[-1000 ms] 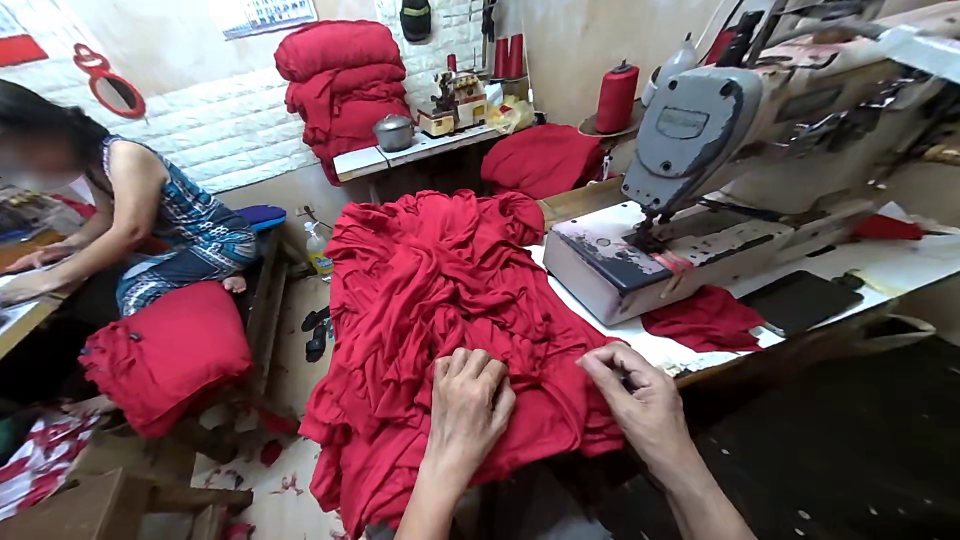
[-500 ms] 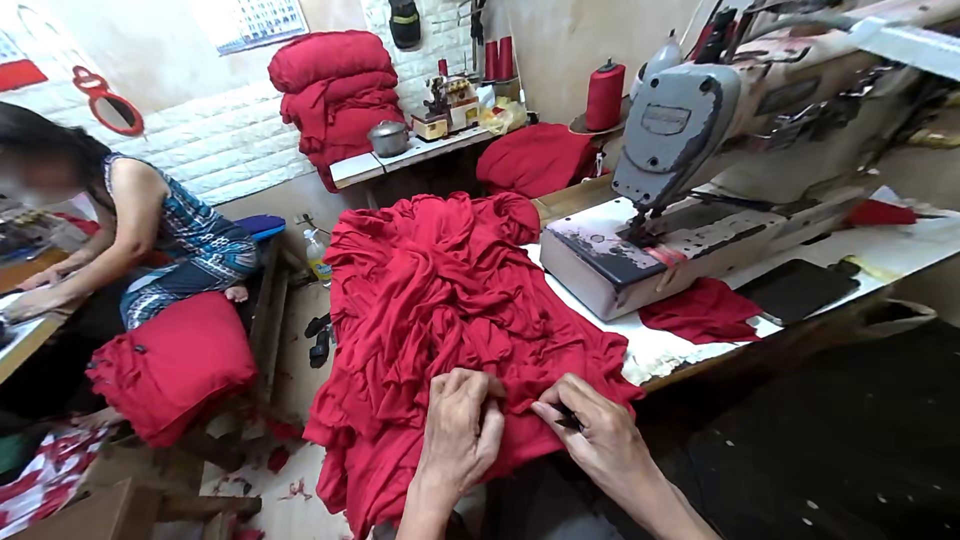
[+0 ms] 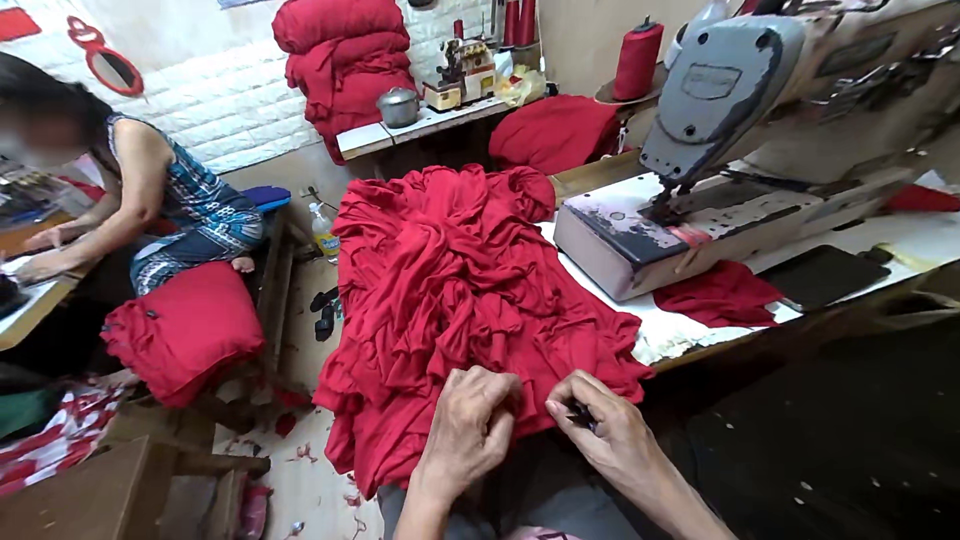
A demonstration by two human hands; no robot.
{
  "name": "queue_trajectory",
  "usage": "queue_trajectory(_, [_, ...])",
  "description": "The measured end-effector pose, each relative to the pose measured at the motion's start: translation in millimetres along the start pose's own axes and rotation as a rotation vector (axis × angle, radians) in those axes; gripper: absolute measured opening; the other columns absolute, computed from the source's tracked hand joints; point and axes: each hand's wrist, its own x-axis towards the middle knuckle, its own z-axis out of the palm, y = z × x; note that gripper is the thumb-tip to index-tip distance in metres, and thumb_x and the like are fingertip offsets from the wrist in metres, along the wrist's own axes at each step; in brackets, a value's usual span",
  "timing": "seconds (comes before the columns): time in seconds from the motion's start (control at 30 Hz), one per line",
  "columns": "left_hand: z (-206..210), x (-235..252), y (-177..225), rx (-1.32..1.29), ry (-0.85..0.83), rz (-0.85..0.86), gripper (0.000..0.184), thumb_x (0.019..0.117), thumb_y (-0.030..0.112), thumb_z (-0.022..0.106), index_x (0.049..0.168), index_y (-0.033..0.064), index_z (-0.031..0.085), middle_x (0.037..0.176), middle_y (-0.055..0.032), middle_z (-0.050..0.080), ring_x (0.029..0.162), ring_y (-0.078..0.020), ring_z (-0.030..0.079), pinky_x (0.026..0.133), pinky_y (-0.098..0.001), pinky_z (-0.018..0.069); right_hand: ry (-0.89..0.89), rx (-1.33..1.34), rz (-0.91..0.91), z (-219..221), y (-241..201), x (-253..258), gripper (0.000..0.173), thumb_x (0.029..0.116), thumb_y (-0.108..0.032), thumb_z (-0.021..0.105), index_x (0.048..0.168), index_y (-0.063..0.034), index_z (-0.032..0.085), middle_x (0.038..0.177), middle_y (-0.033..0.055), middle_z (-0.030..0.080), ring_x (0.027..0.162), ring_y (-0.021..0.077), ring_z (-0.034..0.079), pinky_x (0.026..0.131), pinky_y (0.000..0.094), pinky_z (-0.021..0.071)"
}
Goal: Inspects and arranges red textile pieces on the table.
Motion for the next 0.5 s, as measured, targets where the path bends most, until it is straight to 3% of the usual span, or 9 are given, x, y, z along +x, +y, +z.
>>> queue_trajectory(0.07, [-1.2,-2.5,4.5,0.031,-0.041,-0.053,0.033,0.0959,0.024,0.051,0.109,0.0054,0.075,0.087,-0.0046,0.073,0.078,-0.0203,0.061,0.077,-0.0399,0.0415,-0.002,0.048,0.022,0.2,-4.4,-1.3,0.010,0.0917,-0.015,0.061,0.089,-0.0064,0.066,0.081,0.0011,0.060,0.070,-0.0004,0.056,0.063,0.0106,0.0462])
queue_trajectory(0.13, [2.7,-2.3,9.0,0.107,-0.007,-0.093,0.033,0.0976,0.034,0.058,0.096,0.0075,0.076,0.080,-0.0032,0.072,0.073,-0.0199,0.060,0.074,-0.0401,0.0412,-0.004,0.108,0.061,0.9,-9.7,-2.1,0.009,0.0925,-0.013,0.061,0.091,-0.0055,0.067,0.077,-0.0013,0.061,0.067,-0.0029,0.055,0.062,0.0094,0.0454])
queue_trajectory(0.2, [11.7,-1.8,10.9,0.236,0.102,-0.101,0.025,0.0917,0.027,0.068,0.076,0.0082,0.071,0.073,-0.0048,0.065,0.070,-0.0219,0.061,0.069,-0.0383,0.0445,0.003,0.143,0.080,3.2,-13.1,-2.5,0.011,0.0938,-0.013,0.060,0.091,-0.0051,0.067,0.074,-0.0030,0.059,0.064,-0.0051,0.052,0.060,0.0082,0.0438])
queue_trajectory(0.23, [15.3,-2.7,11.4,0.276,0.153,-0.110,0.020,0.0878,0.021,0.070,0.073,0.0077,0.069,0.077,-0.0076,0.065,0.075,-0.0240,0.062,0.071,-0.0377,0.0468,0.008,0.147,0.081,4.0,-14.3,-2.7,0.011,0.0941,-0.014,0.060,0.091,-0.0052,0.066,0.073,-0.0035,0.059,0.064,-0.0057,0.052,0.059,0.0077,0.0435])
queue_trajectory(0.33, [17.2,-7.8,14.4,0.258,0.199,-0.088,0.003,0.0857,0.004,0.067,0.089,0.0032,0.068,0.106,-0.0173,0.072,0.100,-0.0292,0.068,0.088,-0.0352,0.0519,0.020,0.173,0.064,5.9,-16.7,-2.9,0.009,0.0933,-0.011,0.060,0.091,-0.0042,0.066,0.075,-0.0030,0.059,0.065,-0.0056,0.052,0.060,0.0072,0.0435])
queue_trajectory(0.4, [16.6,-10.8,13.8,0.202,0.176,-0.036,0.012,0.0877,-0.001,0.061,0.092,0.0022,0.072,0.104,-0.0151,0.074,0.098,-0.0272,0.069,0.090,-0.0333,0.0531,0.020,0.193,0.055,7.4,-18.0,-2.4,0.009,0.0930,-0.011,0.060,0.091,-0.0042,0.066,0.075,-0.0032,0.060,0.066,-0.0062,0.053,0.061,0.0068,0.0438])
queue_trajectory(0.5, [11.0,-13.7,15.3,0.070,0.092,-0.102,0.016,0.0870,0.006,0.057,0.087,0.0022,0.073,0.104,-0.0159,0.071,0.102,-0.0285,0.066,0.093,-0.0364,0.0507,0.005,0.218,0.052,9.1,-22.7,-1.7,0.010,0.0932,-0.012,0.061,0.091,-0.0046,0.067,0.075,-0.0036,0.060,0.065,-0.0066,0.052,0.060,0.0068,0.0437])
